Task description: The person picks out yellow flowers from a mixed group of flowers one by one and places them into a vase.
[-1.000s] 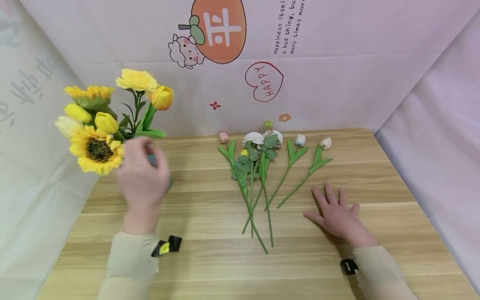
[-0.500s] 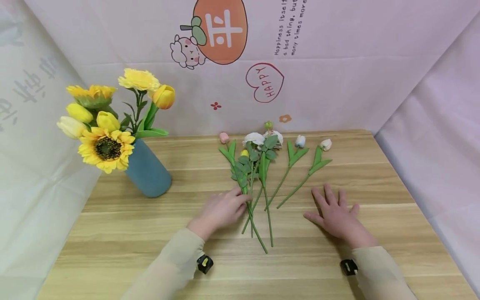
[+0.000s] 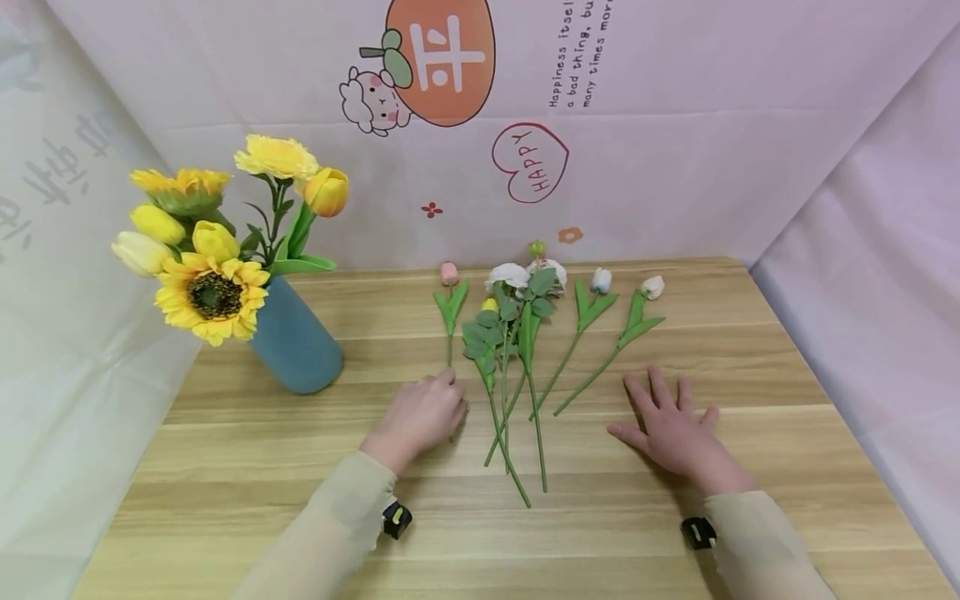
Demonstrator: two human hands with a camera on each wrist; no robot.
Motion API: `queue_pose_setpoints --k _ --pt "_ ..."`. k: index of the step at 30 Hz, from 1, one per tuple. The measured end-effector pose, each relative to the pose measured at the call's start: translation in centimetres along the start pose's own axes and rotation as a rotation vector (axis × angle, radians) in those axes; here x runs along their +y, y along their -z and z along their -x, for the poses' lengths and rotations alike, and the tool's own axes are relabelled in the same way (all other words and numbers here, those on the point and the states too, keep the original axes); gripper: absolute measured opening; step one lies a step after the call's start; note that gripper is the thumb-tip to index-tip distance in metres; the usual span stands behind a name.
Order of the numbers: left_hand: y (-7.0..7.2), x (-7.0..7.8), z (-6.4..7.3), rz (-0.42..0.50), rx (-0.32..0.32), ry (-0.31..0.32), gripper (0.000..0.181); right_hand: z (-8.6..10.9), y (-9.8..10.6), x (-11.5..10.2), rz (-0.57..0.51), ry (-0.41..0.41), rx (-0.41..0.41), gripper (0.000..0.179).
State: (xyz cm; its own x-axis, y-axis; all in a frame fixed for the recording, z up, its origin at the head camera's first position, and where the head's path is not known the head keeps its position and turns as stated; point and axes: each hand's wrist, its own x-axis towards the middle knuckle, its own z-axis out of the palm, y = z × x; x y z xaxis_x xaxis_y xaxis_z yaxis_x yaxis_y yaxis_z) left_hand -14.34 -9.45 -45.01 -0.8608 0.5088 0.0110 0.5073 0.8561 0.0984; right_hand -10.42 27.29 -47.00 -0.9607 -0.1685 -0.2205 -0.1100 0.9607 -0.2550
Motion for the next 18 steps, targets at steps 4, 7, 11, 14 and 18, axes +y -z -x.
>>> queue_pose_setpoints --k 4,7,11,14,18 --pt "-0.1 0.3 -0.3 0.01 0.027 0.096 0.025 0.0 0.0 0.1 -0.001 -0.002 0.0 0.091" --pt "-0.4 1.1 -0.8 0.056 0.044 0.141 0.03 0.0 -0.1 0.1 0.0 -0.003 0.001 0.092" --pt "-0.9 2.4 -1.6 0.116 0.033 0.183 0.037 0.0 -0.1 0.2 0.002 -0.006 -0.006 0.092" --pt "-1.2 3.0 -2.1 0.16 0.009 0.219 0.037 0.0 0.0 0.2 0.001 -0.009 -0.012 0.092" --pt "-1.3 3.1 -2.4 0.239 -0.042 0.287 0.026 -0.1 0.0 0.2 -0.005 -0.008 -0.017 0.091"
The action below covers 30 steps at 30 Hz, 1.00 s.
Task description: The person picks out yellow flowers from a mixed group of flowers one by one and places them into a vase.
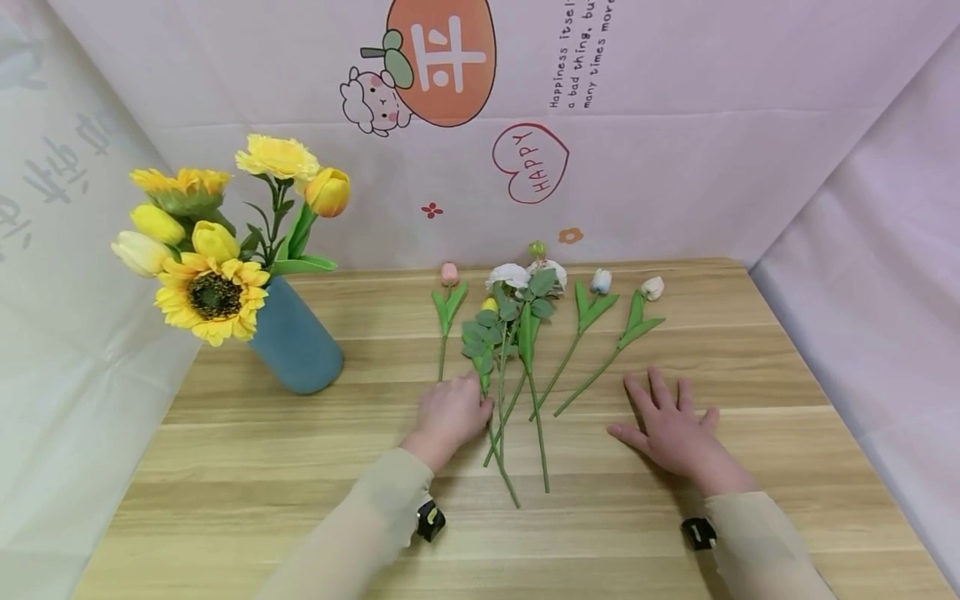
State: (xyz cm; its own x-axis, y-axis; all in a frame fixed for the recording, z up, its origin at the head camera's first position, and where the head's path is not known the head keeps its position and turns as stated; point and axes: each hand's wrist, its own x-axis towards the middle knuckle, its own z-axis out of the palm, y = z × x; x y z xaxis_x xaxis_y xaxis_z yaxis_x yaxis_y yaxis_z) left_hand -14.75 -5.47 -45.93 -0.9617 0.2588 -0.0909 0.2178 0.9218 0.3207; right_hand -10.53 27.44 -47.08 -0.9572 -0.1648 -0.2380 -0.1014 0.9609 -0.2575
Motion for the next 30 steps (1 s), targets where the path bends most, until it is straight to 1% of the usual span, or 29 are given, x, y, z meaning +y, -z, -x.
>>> queue_pose_setpoints --k 3,6,8,10,11,13,17,20,22,25,30 --pt "0.4 -0.3 -0.1 0.086 -0.028 0.06 0.012 0.0 0.0 0.0 0.003 0.001 -0.001 0.091" --pt "1.0 -0.9 0.0 0.212 -0.046 0.125 0.003 -0.1 0.1 0.0 0.005 0.0 -0.001 0.091" --pt "1.4 -1.4 0.0 0.281 -0.048 0.161 0.011 -0.1 0.1 0.0 0.002 0.0 -0.002 0.091" --pt "1.9 -2.0 0.0 0.326 -0.041 0.192 0.022 -0.1 0.1 0.1 0.001 0.0 -0.004 0.092" --pt "2.1 -2.3 0.1 0.332 -0.034 0.201 0.026 -0.1 0.1 0.1 0.001 0.0 -0.004 0.092" --pt "2.6 -2.9 0.3 0.316 0.009 0.198 0.023 0.0 0.0 0.1 0.0 0.001 -0.005 0.092" --pt "3.9 -4.0 1.0 0.202 0.133 0.151 0.007 0.0 0.0 0.0 0.004 0.001 -0.005 0.092" --pt "5.2 -4.5 1.6 0.082 0.252 0.1 0.008 0.1 0.0 0.0 0.008 0.0 -0.004 0.092" --pt "6.1 -4.6 1.9 0.012 0.339 0.053 0.01 0.1 0.1 0.0 0.011 0.0 -0.001 0.092" --pt "7.6 -4.8 2.3 -0.085 0.486 -0.025 0.01 0.1 0.1 0.0 0.015 0.002 0.001 0.093" --pt "10.2 -4.9 2.9 -0.193 0.749 -0.194 0.007 0.0 0.1 -0.1 0.013 0.004 0.003 0.092"
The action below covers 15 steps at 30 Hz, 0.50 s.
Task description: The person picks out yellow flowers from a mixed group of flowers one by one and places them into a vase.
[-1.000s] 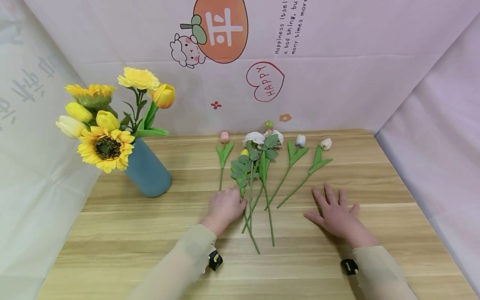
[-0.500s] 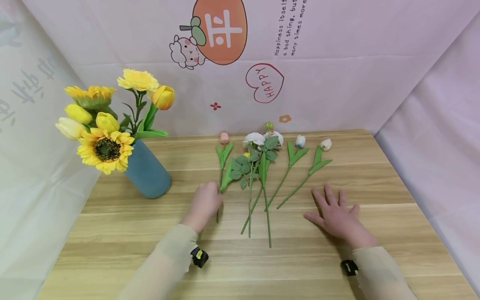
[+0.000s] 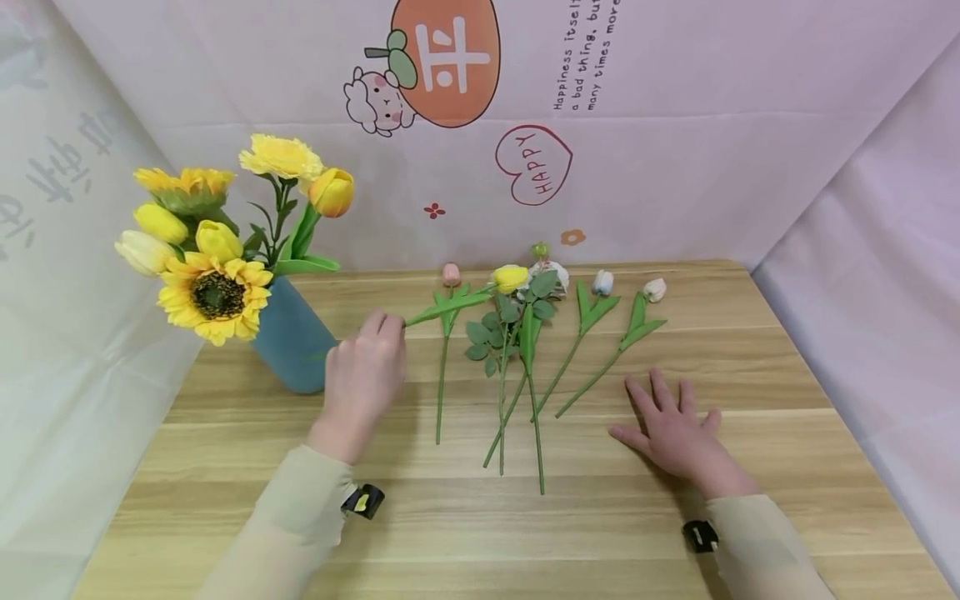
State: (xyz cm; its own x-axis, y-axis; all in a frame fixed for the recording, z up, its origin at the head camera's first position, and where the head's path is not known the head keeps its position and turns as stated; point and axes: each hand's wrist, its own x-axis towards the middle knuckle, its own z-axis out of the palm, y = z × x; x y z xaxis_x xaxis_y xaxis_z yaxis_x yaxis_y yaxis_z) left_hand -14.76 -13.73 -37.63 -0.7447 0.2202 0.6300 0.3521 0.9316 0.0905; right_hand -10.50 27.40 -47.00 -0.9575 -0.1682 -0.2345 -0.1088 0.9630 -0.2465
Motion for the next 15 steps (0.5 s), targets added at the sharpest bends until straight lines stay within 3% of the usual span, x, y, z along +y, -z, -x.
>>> queue_pose_setpoints --k 4,8,11,15 --pt "1.9 -0.2 -1.1 -0.012 0.184 -0.116 0.009 0.0 -0.1 0.1 0.003 0.001 0.005 0.091" --pt "3.6 0.1 -2.0 0.006 0.312 -0.186 0.011 -0.1 -0.1 0.1 0.006 0.004 0.011 0.091" --pt "4.7 0.3 -2.5 0.033 0.389 -0.206 0.01 -0.1 -0.1 0.1 0.001 0.004 0.012 0.09" --pt "5.4 -0.1 -3.2 0.074 0.465 -0.175 0.01 -0.1 -0.1 0.0 0.001 0.004 0.01 0.091"
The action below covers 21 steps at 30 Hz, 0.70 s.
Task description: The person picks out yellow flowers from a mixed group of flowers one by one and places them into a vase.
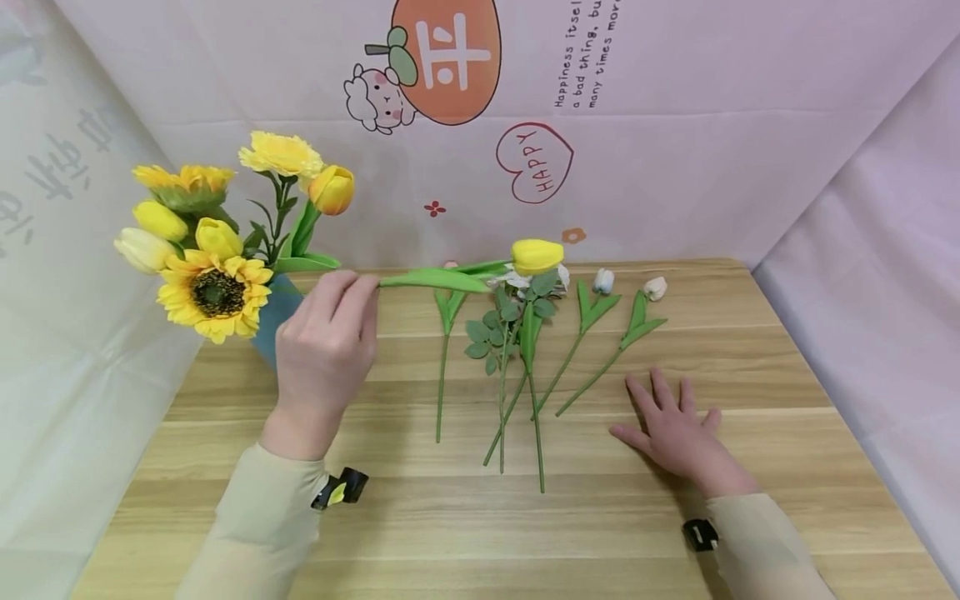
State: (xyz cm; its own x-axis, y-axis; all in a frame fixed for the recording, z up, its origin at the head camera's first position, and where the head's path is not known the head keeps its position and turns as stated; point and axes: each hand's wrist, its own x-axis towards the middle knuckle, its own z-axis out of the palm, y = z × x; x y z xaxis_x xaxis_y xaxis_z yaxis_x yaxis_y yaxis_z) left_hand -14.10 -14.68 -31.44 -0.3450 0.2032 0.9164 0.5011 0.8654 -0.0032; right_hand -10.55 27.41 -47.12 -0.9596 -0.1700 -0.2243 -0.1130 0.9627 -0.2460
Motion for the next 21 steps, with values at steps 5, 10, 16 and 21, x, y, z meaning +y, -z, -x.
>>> queue_pose_setpoints --k 5,10,16,21 --pt "0.3 -1.3 -0.3 0.032 0.042 0.098 0.013 0.0 0.0 0.1 -0.001 0.001 0.003 0.09" --pt "0.5 -3.1 -0.3 0.053 0.089 0.212 0.017 0.0 0.0 0.1 -0.006 0.002 0.004 0.09" --pt "0.9 -5.0 -0.4 0.029 0.112 0.327 0.019 0.0 0.1 0.1 -0.001 0.0 0.007 0.09" --pt "1.3 -4.8 -0.9 0.046 0.202 0.37 0.018 0.1 -0.1 0.3 -0.006 0.0 0.017 0.089"
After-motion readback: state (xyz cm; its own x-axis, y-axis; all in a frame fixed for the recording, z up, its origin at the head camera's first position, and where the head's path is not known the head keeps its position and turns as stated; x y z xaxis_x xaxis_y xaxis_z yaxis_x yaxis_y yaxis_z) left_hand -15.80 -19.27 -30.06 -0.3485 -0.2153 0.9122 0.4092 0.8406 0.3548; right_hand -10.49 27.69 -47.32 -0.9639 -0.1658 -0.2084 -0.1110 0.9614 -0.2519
